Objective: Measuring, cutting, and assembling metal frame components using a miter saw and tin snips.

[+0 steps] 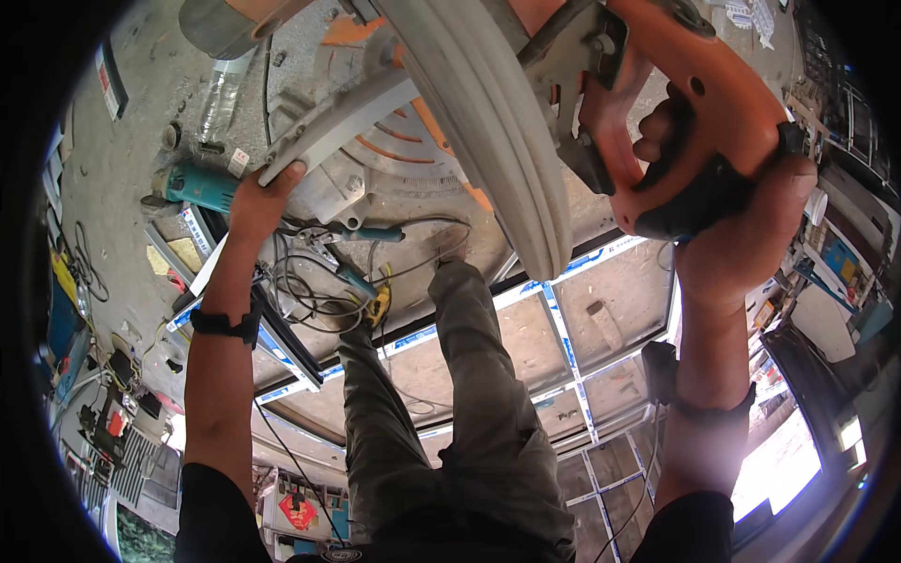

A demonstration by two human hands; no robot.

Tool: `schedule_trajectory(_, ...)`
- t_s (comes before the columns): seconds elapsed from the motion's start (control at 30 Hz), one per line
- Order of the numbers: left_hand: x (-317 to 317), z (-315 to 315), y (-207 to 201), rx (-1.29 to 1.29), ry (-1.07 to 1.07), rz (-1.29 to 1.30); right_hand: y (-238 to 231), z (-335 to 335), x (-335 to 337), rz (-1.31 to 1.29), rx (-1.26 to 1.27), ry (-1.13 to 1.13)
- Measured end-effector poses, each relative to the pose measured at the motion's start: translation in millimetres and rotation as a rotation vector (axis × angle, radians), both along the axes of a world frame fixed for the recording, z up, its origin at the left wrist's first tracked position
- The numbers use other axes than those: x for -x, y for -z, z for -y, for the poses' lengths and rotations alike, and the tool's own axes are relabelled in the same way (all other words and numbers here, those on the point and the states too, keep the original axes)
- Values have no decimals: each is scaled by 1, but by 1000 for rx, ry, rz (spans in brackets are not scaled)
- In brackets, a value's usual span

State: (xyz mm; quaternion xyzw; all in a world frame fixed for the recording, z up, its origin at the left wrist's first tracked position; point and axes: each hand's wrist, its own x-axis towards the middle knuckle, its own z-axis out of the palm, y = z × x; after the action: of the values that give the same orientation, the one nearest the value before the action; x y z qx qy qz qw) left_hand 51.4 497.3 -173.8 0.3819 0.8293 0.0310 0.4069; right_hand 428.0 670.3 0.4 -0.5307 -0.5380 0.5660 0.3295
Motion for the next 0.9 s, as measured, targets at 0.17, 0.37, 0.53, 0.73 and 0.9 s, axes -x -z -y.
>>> schedule_trajectory(0.17, 4, 7, 9, -66, 7, -21, 12, 7, -10, -118, 5, -15)
schedule_trajectory(0.37, 0, 3, 5, -77, 9, -33, 7, 7, -4, 43, -26, 56)
schedule_trajectory(0.53, 3, 2, 4, -58, 36, -42, 13, 12, -4, 106, -88, 44)
schedule_trajectory(0.73, 0, 0, 3, -42, 36, -37, 12, 12, -5, 92, -41, 101)
schedule_trajectory(0.9, 2, 4, 7, -61, 29, -41, 7, 12, 5, 210, -45, 177)
